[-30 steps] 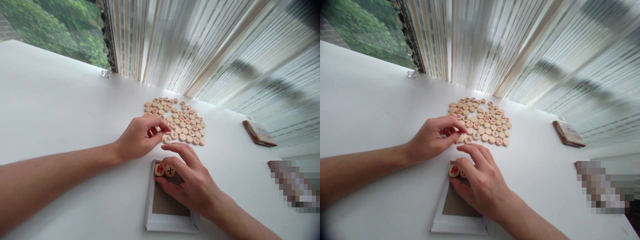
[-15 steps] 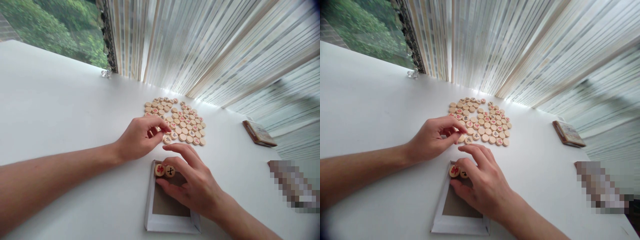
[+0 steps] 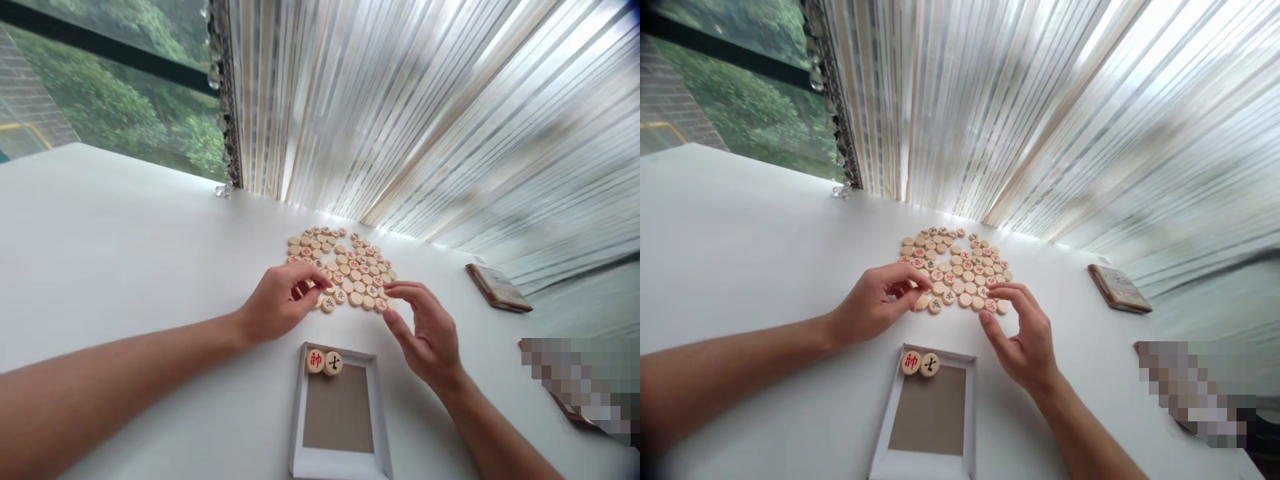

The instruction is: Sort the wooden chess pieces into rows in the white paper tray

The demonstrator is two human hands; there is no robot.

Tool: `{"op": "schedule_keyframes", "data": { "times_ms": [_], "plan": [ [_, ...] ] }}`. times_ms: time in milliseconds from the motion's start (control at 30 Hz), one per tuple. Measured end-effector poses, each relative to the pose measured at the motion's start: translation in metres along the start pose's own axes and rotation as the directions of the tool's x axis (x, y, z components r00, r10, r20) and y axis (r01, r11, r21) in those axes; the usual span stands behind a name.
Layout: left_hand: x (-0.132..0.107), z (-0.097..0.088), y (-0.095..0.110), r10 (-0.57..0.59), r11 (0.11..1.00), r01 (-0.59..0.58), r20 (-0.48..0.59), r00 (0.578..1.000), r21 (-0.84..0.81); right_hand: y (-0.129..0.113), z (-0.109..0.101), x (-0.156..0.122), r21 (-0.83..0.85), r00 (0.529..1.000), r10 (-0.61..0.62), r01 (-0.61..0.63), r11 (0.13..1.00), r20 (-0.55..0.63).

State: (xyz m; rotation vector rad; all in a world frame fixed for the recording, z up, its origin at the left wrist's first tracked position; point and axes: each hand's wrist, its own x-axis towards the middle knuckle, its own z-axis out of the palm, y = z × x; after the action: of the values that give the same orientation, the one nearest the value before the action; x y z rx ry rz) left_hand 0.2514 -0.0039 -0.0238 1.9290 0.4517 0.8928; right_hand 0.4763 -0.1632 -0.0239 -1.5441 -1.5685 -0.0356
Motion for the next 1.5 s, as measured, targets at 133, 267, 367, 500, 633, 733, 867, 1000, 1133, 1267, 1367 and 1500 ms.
{"op": "schedule_keyframes", "data": {
  "times_ms": [133, 267, 367, 500, 633, 733, 867, 1000, 1133, 1267, 1367, 1500],
  "plan": [
    [0.0, -0.001, -0.003, -0.031, 0.999, 0.03, -0.013, 0.999, -0.024, 0.022, 0.0, 0.005, 0.044, 0.99, 0.114, -0.11, 0.993, -0.081],
    [0.003, -0.006, -0.004, -0.03, 0.999, 0.031, -0.038, 0.999, 0.014, 0.03, -0.001, 0.009, 0.068, 0.973, 0.197, -0.19, 0.979, -0.122],
    [0.01, -0.014, 0.0, -0.025, 0.999, 0.029, -0.082, 0.996, 0.044, 0.033, -0.002, 0.011, 0.067, 0.962, 0.224, -0.216, 0.974, -0.153],
    [0.021, -0.025, 0.008, -0.05, 0.998, 0.055, -0.14, 0.989, 0.031, 0.037, -0.003, 0.013, 0.072, 0.953, 0.256, -0.247, 0.966, -0.165],
    [0.032, -0.035, 0.013, -0.028, 0.996, 0.042, -0.165, 0.986, 0.077, 0.038, -0.004, 0.016, 0.058, 0.95, 0.276, -0.27, 0.961, -0.148],
    [0.044, -0.044, 0.01, -0.026, 0.988, 0.053, -0.189, 0.982, 0.142, 0.037, -0.006, 0.024, 0.015, 0.953, 0.28, -0.28, 0.96, -0.116],
    [0.067, -0.054, 0.001, -0.015, 0.965, 0.069, -0.208, 0.978, 0.252, 0.037, -0.002, 0.046, -0.07, 0.96, 0.279, -0.28, 0.958, -0.019],
    [0.084, -0.057, -0.013, 0.007, 0.948, 0.071, -0.243, 0.97, 0.31, 0.039, 0.013, 0.077, -0.18, 0.962, 0.256, -0.235, 0.955, 0.1],
    [0.086, -0.053, -0.029, 0.042, 0.927, 0.066, -0.279, 0.96, 0.368, 0.044, 0.033, 0.106, -0.29, 0.956, 0.22, -0.159, 0.944, 0.193],
    [0.078, -0.05, -0.043, 0.092, 0.909, 0.038, -0.289, 0.953, 0.415, 0.048, 0.048, 0.123, -0.38, 0.931, 0.231, -0.113, 0.918, 0.282],
    [0.071, -0.05, -0.048, 0.123, 0.898, 0.011, -0.274, 0.954, 0.44, 0.05, 0.052, 0.128, -0.411, 0.907, 0.262, -0.112, 0.905, 0.329],
    [0.068, -0.049, -0.049, 0.143, 0.888, -0.016, -0.244, 0.959, 0.459, 0.053, 0.048, 0.128, -0.419, 0.884, 0.306, -0.143, 0.897, 0.354]
  ]
}}
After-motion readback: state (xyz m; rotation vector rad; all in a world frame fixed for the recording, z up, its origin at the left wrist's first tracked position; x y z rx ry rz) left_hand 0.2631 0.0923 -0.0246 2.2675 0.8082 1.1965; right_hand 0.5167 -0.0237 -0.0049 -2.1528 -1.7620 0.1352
